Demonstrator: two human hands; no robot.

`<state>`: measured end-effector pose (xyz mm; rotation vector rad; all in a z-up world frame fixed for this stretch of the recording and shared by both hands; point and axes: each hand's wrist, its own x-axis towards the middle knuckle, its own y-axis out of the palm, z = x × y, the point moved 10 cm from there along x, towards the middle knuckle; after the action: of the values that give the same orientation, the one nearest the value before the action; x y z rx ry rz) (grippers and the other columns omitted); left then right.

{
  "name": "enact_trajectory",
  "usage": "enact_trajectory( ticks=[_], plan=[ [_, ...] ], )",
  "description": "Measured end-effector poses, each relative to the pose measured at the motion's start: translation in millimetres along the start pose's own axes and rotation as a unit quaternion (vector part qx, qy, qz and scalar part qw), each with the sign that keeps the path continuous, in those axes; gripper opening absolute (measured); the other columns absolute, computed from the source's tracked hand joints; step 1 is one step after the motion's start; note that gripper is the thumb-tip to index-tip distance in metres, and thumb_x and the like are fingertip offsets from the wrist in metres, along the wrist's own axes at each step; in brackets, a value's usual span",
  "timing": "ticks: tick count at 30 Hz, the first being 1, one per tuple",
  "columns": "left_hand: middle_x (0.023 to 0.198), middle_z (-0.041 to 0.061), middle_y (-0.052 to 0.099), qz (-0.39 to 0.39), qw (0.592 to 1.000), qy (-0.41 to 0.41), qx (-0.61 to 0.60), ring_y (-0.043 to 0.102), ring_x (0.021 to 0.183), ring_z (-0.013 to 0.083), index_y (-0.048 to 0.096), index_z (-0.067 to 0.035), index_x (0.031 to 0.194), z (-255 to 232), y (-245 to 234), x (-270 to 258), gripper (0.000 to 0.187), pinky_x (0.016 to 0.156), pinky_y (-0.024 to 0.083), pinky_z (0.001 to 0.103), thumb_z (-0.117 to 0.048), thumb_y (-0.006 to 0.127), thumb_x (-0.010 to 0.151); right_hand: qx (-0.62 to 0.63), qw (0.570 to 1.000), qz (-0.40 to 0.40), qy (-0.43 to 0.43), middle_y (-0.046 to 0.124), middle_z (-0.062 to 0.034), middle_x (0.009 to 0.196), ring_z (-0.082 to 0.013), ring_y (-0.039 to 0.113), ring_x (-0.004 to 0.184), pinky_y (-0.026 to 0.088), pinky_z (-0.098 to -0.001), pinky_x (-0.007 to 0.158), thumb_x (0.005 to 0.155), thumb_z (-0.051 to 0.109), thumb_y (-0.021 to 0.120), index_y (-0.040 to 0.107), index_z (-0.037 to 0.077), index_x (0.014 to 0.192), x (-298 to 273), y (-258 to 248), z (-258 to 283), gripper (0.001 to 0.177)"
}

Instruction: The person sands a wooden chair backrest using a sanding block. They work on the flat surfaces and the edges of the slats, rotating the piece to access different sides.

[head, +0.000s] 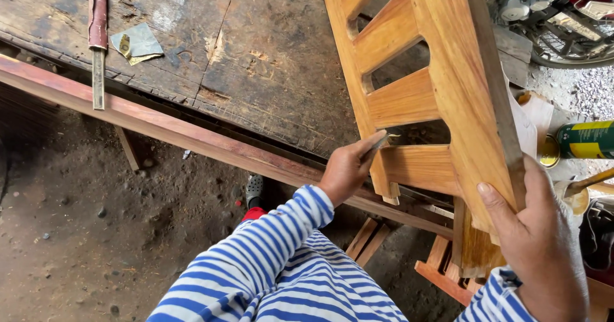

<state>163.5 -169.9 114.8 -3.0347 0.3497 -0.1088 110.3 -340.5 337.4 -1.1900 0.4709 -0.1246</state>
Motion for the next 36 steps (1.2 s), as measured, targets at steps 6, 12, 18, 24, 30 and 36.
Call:
enact_trajectory(
  ticks=[6,12,18,24,30,36],
  plan=[
    [0.122,0.011,0.073,-0.011,0.995,-0.06,-0.079,0.071,0.113,0.0242,0.069,-0.011,0.126,20,35,7,0.031,0.092,0.06,0.036,-0.025,0.06,0.101,0.017,0.997,-0.052,-0.046,0.059,-0.026,0.139,-0.0408,0.058,0.121,0.046,-0.0504,0.098,0.095,0.023,0.06,0.043,-0.005,0.152,-1,1,-3,0.066],
    [0.127,0.012,0.071,0.023,0.975,-0.029,-0.219,0.07,0.118,0.022,0.067,-0.007,0.127,-80,41,17,0.033,0.103,0.059,0.034,-0.028,0.054,0.105,0.008,0.999,-0.042,-0.025,0.064,-0.0246,0.132,-0.0418,0.063,0.113,0.051,-0.0537,0.087,0.096,0.023,0.058,0.046,-0.002,0.152,0,0,-4,0.063],
    [0.132,0.007,0.069,0.01,0.977,0.022,-0.21,0.068,0.126,0.0209,0.067,-0.014,0.129,-51,42,12,0.027,0.112,0.057,0.034,-0.026,0.054,0.108,-0.024,0.998,-0.051,0.007,0.068,-0.0181,0.129,-0.0382,0.064,0.112,0.048,-0.0509,0.085,0.097,0.029,0.06,0.051,0.003,0.153,-2,-7,1,0.062],
    [0.12,0.009,0.074,-0.039,0.979,-0.114,-0.164,0.071,0.112,0.019,0.072,-0.011,0.121,9,52,3,0.032,0.092,0.06,0.035,-0.031,0.057,0.102,-0.035,0.998,-0.051,-0.006,0.068,-0.0218,0.127,-0.0413,0.064,0.109,0.05,-0.0553,0.082,0.1,0.028,0.058,0.051,0.0,0.154,4,-9,-14,0.062],
    [0.14,0.006,0.064,-0.02,0.967,0.03,-0.252,0.059,0.14,0.0206,0.063,-0.011,0.134,-83,66,8,0.027,0.132,0.042,0.035,-0.02,0.053,0.111,0.014,0.997,-0.056,-0.047,0.066,-0.0251,0.131,-0.0393,0.062,0.116,0.048,-0.0507,0.086,0.101,0.019,0.059,0.05,-0.007,0.149,12,-8,-23,0.056],
    [0.142,0.01,0.062,-0.002,0.97,-0.032,-0.241,0.058,0.139,0.0279,0.064,-0.014,0.133,-33,56,6,0.028,0.122,0.047,0.042,-0.022,0.053,0.108,0.031,0.993,-0.06,-0.098,0.061,-0.029,0.135,-0.0428,0.059,0.119,0.047,-0.0517,0.09,0.102,0.014,0.058,0.048,-0.013,0.15,17,-11,-20,0.056]
  ],
)
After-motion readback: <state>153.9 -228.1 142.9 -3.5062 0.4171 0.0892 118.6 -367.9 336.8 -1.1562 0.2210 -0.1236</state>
